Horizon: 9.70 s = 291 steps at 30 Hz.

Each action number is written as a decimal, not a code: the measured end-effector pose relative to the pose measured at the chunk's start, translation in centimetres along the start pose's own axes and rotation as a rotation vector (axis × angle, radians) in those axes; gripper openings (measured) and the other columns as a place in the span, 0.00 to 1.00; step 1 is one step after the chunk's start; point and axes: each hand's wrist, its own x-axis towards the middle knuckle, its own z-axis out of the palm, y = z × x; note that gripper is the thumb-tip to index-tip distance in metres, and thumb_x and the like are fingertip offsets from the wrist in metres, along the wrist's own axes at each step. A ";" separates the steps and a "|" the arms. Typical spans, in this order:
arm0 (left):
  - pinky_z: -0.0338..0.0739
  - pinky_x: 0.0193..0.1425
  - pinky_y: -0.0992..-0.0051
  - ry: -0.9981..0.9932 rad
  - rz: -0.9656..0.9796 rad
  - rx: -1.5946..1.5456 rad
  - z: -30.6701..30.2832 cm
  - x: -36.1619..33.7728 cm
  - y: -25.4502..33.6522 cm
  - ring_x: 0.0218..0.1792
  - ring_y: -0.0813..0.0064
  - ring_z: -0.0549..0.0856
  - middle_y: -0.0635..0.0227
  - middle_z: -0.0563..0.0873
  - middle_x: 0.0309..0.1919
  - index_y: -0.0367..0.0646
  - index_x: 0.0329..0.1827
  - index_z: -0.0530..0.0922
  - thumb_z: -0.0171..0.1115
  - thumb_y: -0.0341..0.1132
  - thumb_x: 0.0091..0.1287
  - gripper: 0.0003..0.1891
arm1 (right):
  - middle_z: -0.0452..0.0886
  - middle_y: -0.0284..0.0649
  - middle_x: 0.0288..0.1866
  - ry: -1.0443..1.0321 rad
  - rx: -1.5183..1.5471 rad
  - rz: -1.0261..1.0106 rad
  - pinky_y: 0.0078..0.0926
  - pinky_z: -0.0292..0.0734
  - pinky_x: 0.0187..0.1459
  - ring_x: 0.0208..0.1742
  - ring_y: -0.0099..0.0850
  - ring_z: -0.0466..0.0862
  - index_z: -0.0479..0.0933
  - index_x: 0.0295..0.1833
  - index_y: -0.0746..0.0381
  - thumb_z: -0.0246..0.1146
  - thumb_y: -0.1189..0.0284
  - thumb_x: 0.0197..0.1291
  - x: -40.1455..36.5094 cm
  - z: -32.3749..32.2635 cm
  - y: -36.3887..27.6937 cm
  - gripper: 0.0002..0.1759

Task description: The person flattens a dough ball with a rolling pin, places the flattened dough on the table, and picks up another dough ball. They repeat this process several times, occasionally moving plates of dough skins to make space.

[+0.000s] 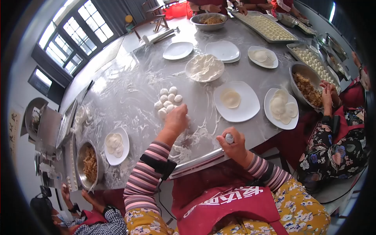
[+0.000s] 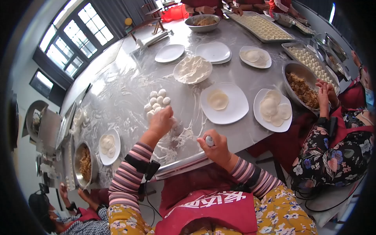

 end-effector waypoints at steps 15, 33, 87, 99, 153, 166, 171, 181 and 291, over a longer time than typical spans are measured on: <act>0.77 0.37 0.75 -0.186 -0.093 -0.486 2.7 -7.2 0.1 0.31 0.76 0.83 0.64 0.85 0.27 0.34 0.35 0.81 0.60 0.26 0.56 0.06 | 0.72 0.43 0.20 0.087 -0.093 -0.124 0.32 0.69 0.22 0.19 0.41 0.75 0.69 0.34 0.62 0.68 0.77 0.51 1.9 2.5 2.0 0.12; 0.75 0.35 0.71 -0.176 -0.112 -0.597 2.8 -8.9 1.7 0.27 0.72 0.82 0.60 0.83 0.23 0.33 0.33 0.80 0.63 0.33 0.58 0.09 | 0.74 0.45 0.21 0.087 -0.112 -0.016 0.33 0.71 0.23 0.21 0.46 0.76 0.68 0.35 0.62 0.68 0.78 0.50 2.1 2.9 1.9 0.13; 0.75 0.33 0.70 -0.385 -0.043 -0.711 2.0 -7.7 0.4 0.27 0.70 0.81 0.57 0.82 0.24 0.33 0.33 0.79 0.58 0.30 0.60 0.07 | 0.73 0.45 0.21 0.071 -0.152 -0.049 0.33 0.71 0.23 0.20 0.44 0.75 0.68 0.34 0.62 0.68 0.77 0.50 1.6 2.3 1.7 0.13; 0.74 0.35 0.69 -0.240 -0.044 -0.558 2.8 -7.2 0.5 0.27 0.66 0.80 0.56 0.81 0.25 0.35 0.33 0.78 0.61 0.30 0.58 0.06 | 0.74 0.46 0.22 0.031 -0.121 0.041 0.35 0.71 0.24 0.23 0.46 0.78 0.68 0.34 0.62 0.68 0.77 0.51 0.2 0.7 0.1 0.13; 0.72 0.43 0.81 -0.311 0.025 -0.964 1.0 0.5 6.5 0.37 0.83 0.76 0.70 0.79 0.33 0.37 0.44 0.75 0.56 0.30 0.66 0.07 | 0.76 0.44 0.24 0.001 0.010 0.031 0.33 0.73 0.25 0.24 0.45 0.80 0.69 0.35 0.61 0.69 0.75 0.51 -0.5 -0.5 -0.4 0.13; 0.63 0.66 0.58 0.096 -0.065 0.284 4.7 -10.5 1.0 0.63 0.40 0.67 0.38 0.69 0.59 0.34 0.58 0.69 0.54 0.25 0.60 0.21 | 0.76 0.43 0.24 0.004 0.020 -0.008 0.30 0.73 0.24 0.22 0.43 0.79 0.70 0.34 0.62 0.69 0.76 0.51 -0.2 -0.2 0.1 0.13; 0.66 0.65 0.60 0.114 0.043 -0.389 3.0 -7.6 0.0 0.63 0.45 0.69 0.41 0.71 0.58 0.39 0.54 0.74 0.54 0.23 0.57 0.19 | 0.73 0.40 0.20 0.000 0.043 0.007 0.25 0.70 0.22 0.18 0.32 0.75 0.70 0.33 0.62 0.70 0.76 0.52 0.0 -0.2 -0.2 0.13; 0.68 0.62 0.61 0.249 -0.099 -0.268 3.7 -3.2 -8.2 0.58 0.50 0.74 0.47 0.75 0.55 0.36 0.56 0.71 0.53 0.24 0.58 0.20 | 0.72 0.38 0.22 0.012 -0.011 0.029 0.24 0.68 0.24 0.21 0.28 0.71 0.69 0.33 0.62 0.68 0.76 0.53 0.3 0.4 0.4 0.12; 0.73 0.35 0.68 -0.150 -0.044 -0.391 2.6 -6.4 2.4 0.29 0.69 0.79 0.55 0.79 0.23 0.33 0.34 0.76 0.55 0.30 0.62 0.08 | 0.73 0.48 0.21 0.059 -0.058 -0.045 0.35 0.70 0.22 0.21 0.46 0.77 0.69 0.35 0.61 0.68 0.76 0.51 5.4 5.9 3.9 0.12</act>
